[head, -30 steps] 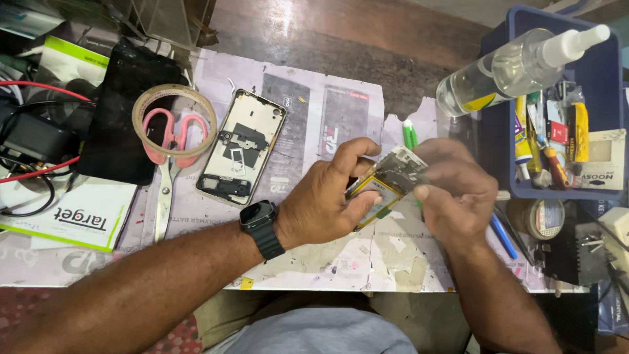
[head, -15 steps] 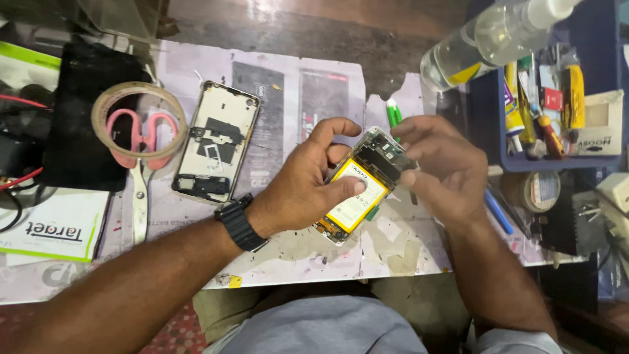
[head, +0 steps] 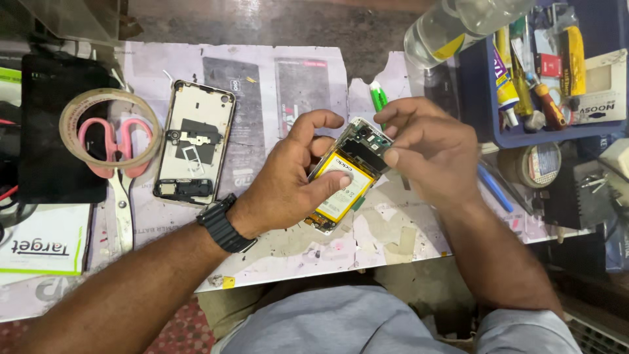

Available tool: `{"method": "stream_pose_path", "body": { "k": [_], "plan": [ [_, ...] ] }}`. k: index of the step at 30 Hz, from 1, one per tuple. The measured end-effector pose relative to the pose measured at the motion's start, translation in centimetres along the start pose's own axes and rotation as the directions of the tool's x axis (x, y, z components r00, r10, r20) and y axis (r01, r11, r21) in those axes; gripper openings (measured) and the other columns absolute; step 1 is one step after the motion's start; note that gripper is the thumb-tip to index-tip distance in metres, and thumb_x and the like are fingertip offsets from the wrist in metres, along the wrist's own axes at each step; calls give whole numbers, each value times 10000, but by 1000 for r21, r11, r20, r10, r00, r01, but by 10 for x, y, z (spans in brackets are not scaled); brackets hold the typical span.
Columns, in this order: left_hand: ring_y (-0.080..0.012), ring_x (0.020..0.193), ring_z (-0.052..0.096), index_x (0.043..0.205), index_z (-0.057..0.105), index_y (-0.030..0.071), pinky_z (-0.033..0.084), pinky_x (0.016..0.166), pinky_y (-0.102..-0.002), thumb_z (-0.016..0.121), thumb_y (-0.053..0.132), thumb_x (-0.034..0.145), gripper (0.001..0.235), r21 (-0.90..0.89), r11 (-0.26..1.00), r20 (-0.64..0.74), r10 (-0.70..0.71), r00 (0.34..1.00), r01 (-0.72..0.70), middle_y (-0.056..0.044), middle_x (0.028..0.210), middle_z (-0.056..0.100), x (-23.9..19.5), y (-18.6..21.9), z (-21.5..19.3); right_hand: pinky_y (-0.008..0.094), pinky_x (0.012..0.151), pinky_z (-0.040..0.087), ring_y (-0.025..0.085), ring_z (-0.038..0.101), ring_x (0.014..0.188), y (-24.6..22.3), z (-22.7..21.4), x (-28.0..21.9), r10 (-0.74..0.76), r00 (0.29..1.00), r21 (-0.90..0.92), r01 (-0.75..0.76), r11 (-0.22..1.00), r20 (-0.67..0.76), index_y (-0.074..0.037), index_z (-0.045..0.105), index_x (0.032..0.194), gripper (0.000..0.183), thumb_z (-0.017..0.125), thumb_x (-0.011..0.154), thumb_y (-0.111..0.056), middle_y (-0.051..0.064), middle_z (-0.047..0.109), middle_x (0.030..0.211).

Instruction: The person disassembles a smartphone by removing screws and prying open the casing. They then detach the battery connector and lift the motherboard out of the phone frame.

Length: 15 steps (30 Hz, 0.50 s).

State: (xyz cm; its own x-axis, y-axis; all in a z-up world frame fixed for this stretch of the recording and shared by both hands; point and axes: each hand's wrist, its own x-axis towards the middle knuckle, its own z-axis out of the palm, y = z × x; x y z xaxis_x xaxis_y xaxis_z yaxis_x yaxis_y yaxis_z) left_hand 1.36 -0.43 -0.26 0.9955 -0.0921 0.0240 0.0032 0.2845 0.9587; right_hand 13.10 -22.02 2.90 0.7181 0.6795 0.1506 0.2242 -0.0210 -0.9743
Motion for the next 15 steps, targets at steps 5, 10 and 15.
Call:
{"method": "stream_pose_path", "body": {
  "k": [5, 10, 15],
  "plan": [
    [-108, 1001, 697, 1457, 319, 31, 591, 855, -265, 667, -43, 952, 618, -36, 999, 5, -18, 1000, 18, -113, 1118, 721, 1, -2, 0, 279, 950, 513, 144, 610, 1027, 3, 1, -2, 32, 999, 75, -30, 997, -20, 20, 707, 894, 54, 755, 881, 1, 179, 650, 1251],
    [-113, 994, 711, 1456, 300, 35, 608, 821, -261, 671, -30, 958, 625, -96, 995, 24, -39, 999, 41, -123, 1127, 722, 2, -3, -1, 284, 968, 518, 146, 607, 1054, 4, 3, -3, 50, 998, 95, -47, 994, -33, 25, 699, 892, 58, 750, 885, -1, 178, 652, 1207],
    [-123, 1002, 715, 1467, 296, 27, 612, 825, -262, 669, -33, 952, 639, -163, 983, 51, -78, 996, 85, -133, 1129, 722, 4, -3, -2, 300, 988, 529, 156, 617, 1089, 2, 2, -3, 50, 999, 36, -49, 998, -21, 13, 694, 876, 68, 749, 882, -27, 178, 657, 1244]
  ]
}}
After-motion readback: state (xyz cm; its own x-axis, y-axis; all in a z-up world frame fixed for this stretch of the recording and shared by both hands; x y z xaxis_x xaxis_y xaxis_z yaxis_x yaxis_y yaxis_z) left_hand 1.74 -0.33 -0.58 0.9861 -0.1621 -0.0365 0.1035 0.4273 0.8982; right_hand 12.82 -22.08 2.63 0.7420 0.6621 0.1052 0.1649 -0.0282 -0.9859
